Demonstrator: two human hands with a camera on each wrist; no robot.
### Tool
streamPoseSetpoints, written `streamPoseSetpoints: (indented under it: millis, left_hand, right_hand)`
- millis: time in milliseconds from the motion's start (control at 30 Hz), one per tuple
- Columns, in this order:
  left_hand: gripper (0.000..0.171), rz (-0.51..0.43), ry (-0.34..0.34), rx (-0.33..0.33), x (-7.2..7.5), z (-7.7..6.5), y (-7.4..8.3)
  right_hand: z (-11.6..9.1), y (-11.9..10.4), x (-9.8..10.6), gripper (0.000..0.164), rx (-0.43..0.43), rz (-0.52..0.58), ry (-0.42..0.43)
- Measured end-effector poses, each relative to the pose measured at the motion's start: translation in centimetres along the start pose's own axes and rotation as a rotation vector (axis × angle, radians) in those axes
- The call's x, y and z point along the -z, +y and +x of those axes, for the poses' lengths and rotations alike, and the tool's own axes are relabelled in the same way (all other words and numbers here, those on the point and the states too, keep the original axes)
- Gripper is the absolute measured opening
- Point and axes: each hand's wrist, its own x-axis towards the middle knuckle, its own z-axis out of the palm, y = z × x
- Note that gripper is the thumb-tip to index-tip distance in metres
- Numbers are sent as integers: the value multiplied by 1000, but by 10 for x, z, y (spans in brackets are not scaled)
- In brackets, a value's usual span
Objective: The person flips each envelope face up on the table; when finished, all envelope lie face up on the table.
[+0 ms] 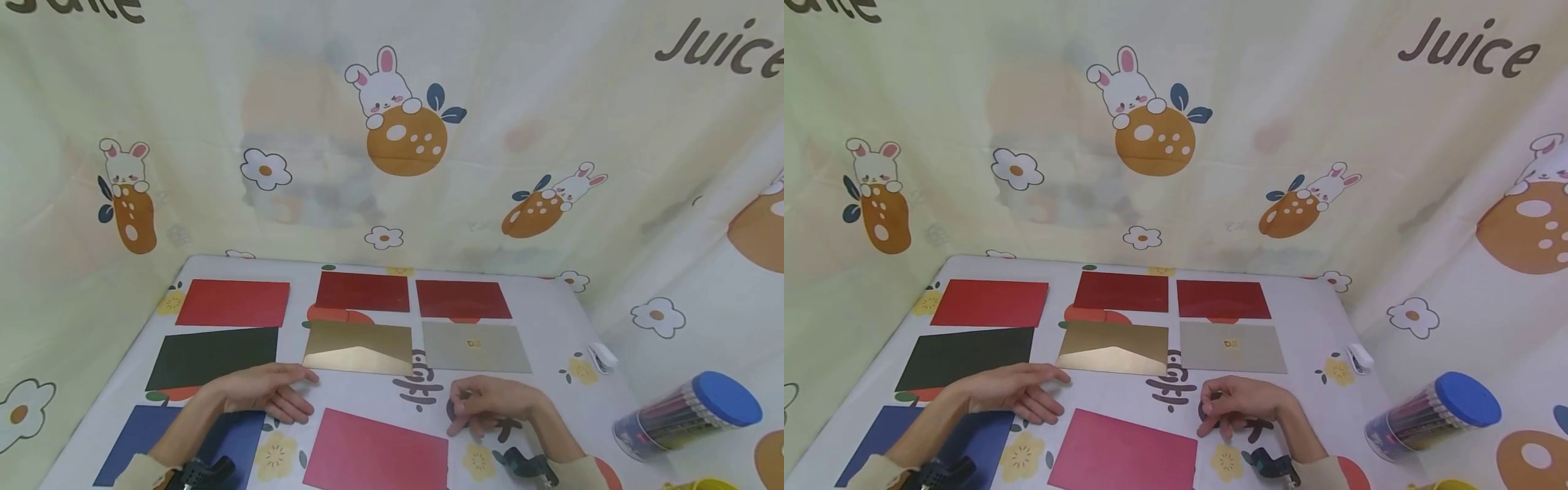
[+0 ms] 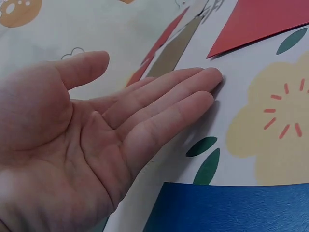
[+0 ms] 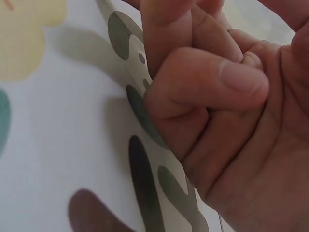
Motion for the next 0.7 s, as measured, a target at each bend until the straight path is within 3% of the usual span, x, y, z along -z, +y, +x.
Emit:
streamPoseSetpoints:
  millis: [300, 500, 700]
  left_hand:
    - [53, -5, 3, -11, -2, 3, -3]
    - [53, -9, -10, -9, -3, 3, -4]
    - [52, 1, -34, -16, -4, 6, -4]
  right_hand:
    - [7, -5, -3, 21, 6, 31, -36]
    - [4, -7, -1, 14, -42, 16, -42]
    - [8, -6, -4, 30, -55, 54, -105]
